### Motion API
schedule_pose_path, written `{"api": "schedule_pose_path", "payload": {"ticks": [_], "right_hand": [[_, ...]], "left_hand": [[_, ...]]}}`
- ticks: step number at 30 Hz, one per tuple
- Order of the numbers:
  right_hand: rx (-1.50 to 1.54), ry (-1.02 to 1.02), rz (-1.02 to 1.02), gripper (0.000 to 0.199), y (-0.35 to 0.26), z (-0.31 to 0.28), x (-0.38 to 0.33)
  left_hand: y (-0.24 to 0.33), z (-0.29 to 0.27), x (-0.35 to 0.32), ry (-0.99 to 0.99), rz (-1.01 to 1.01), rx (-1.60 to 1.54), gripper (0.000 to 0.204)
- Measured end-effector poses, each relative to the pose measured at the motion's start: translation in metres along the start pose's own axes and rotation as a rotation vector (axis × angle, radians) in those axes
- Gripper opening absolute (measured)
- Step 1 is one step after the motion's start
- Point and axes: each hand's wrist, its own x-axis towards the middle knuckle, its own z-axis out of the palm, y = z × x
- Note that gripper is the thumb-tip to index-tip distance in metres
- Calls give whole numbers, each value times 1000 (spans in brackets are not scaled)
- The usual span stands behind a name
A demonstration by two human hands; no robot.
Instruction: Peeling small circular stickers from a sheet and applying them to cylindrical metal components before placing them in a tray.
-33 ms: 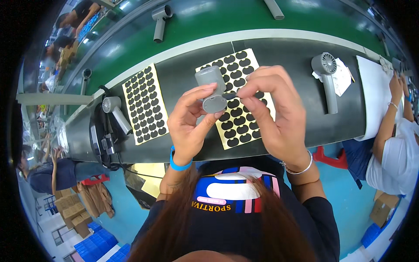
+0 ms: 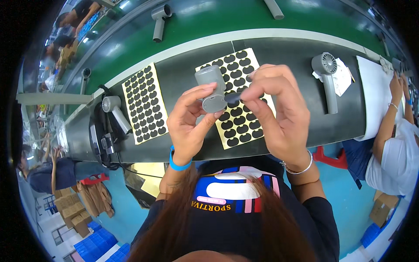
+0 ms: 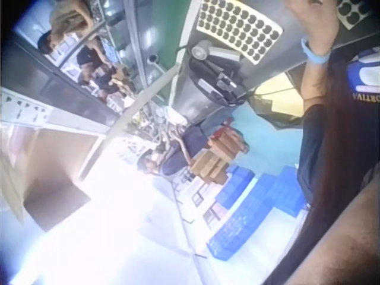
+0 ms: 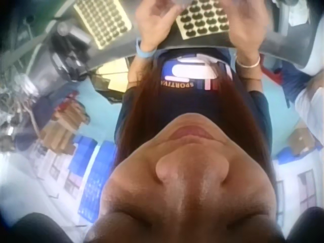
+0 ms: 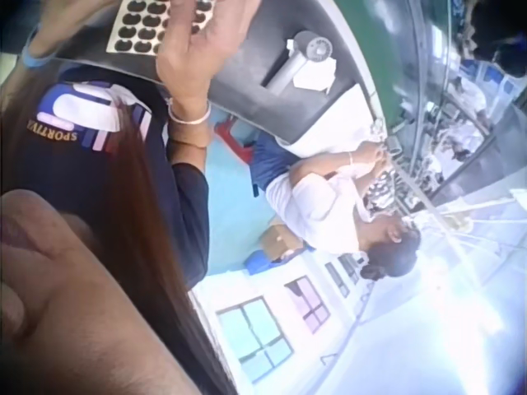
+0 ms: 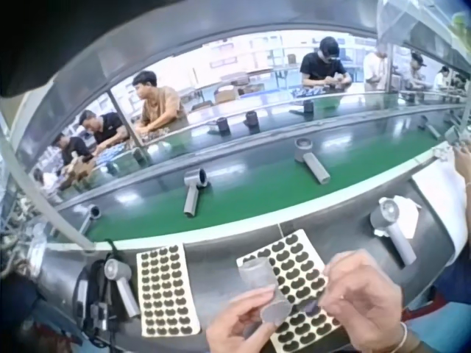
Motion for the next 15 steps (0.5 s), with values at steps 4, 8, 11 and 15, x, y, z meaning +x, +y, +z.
{"api": "schedule_pose_path", "payload": {"ticks": [4, 8, 11, 15], "right_hand": [[63, 92, -12, 5, -3, 1, -6], [60, -63, 87, 15, -7, 1, -9], [237, -70, 247, 45, -5, 8, -10], [326, -16, 306, 46, -4, 14, -12]], "left_hand": [[2, -2, -1, -22, -21, 9, 42], [4, 2, -2, 15, -6, -20, 43], [6, 2, -3, 14, -7, -63, 44], [8, -1, -4, -33, -62, -111, 45]]}}
